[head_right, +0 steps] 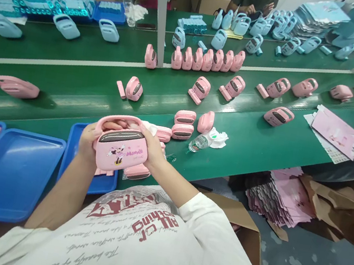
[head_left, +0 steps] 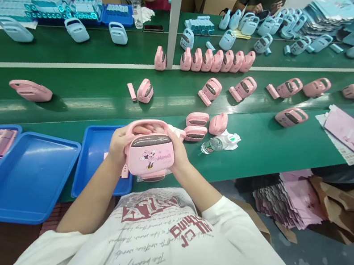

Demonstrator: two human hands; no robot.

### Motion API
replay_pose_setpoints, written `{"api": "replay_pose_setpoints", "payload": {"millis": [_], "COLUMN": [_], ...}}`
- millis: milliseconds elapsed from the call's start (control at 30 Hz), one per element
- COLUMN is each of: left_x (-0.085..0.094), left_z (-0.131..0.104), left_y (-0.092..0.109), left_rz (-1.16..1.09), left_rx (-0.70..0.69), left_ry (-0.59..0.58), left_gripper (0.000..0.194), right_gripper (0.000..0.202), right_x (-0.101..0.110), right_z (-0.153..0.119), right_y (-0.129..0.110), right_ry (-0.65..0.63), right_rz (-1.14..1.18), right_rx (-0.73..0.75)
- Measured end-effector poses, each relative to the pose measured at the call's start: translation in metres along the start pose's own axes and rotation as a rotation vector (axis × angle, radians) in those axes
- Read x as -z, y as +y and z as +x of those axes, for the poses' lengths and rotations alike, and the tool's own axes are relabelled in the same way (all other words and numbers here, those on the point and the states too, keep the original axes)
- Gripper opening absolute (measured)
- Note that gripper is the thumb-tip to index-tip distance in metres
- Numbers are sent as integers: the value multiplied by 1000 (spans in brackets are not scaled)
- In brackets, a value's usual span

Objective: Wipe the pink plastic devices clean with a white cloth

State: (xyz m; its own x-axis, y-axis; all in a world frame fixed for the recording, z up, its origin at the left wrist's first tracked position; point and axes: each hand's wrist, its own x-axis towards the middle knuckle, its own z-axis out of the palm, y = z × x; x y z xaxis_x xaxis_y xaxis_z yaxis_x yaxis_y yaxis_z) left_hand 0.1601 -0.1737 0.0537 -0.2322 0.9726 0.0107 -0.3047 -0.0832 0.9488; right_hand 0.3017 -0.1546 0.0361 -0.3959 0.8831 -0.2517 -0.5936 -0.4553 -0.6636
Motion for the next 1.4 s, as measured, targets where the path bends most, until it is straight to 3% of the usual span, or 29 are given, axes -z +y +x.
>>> {"api": "replay_pose_setpoints", "payload": {"millis": [100, 200, 300, 433, 567, 700, 767, 900, 1000, 1100, 1267, 1400], "left_x": [6, 4, -3, -9, -11, -14, -13, -4, 4, 9, 19, 51], "left_z": [-2, -14, -25, -25, -23, -23, -21, -13, -12, -14, -9, 14], "left_y": [-13, -30, -39, -34, -24, -21, -24, -37, -45, -46, -35, -34], "left_rz": [122, -47, -256, -443, -507, -501, -454, -167, 218, 574, 858, 857], "left_rx": [-29, 140, 293, 419, 534, 622, 548, 182, -65, -206, -152, 12], "left_ry": [191, 172, 120, 104, 93, 100, 172, 347, 363, 314, 188, 234], "left_gripper": [31, 52, 65, 56, 49, 54, 52, 51, 68, 84, 83, 70], "right_gripper": [44, 44, 43, 38, 40, 34, 26, 22, 28, 29, 23, 15], "right_x": [-5, -7, -7, -5, -2, 6, 9, 8, 7, 10, 22, 38], "right_z": [-3, 0, 9, 19, 22, 24, 25, 25, 28, 35, 45, 47], "right_y": [0, -5, -9, -11, -4, 12, 19, 25, 28, 34, 45, 38], "right_ry": [41, 142, 192, 144, 84, 162, 184, 243, 243, 219, 186, 193], "right_rz": [-62, -160, -135, -75, -154, -132, -47, 195, 286, 268, 191, 113], "right_rx": [217, 353, 296, 228, 153, 123, 76, -149, -334, -407, -477, -454]}}
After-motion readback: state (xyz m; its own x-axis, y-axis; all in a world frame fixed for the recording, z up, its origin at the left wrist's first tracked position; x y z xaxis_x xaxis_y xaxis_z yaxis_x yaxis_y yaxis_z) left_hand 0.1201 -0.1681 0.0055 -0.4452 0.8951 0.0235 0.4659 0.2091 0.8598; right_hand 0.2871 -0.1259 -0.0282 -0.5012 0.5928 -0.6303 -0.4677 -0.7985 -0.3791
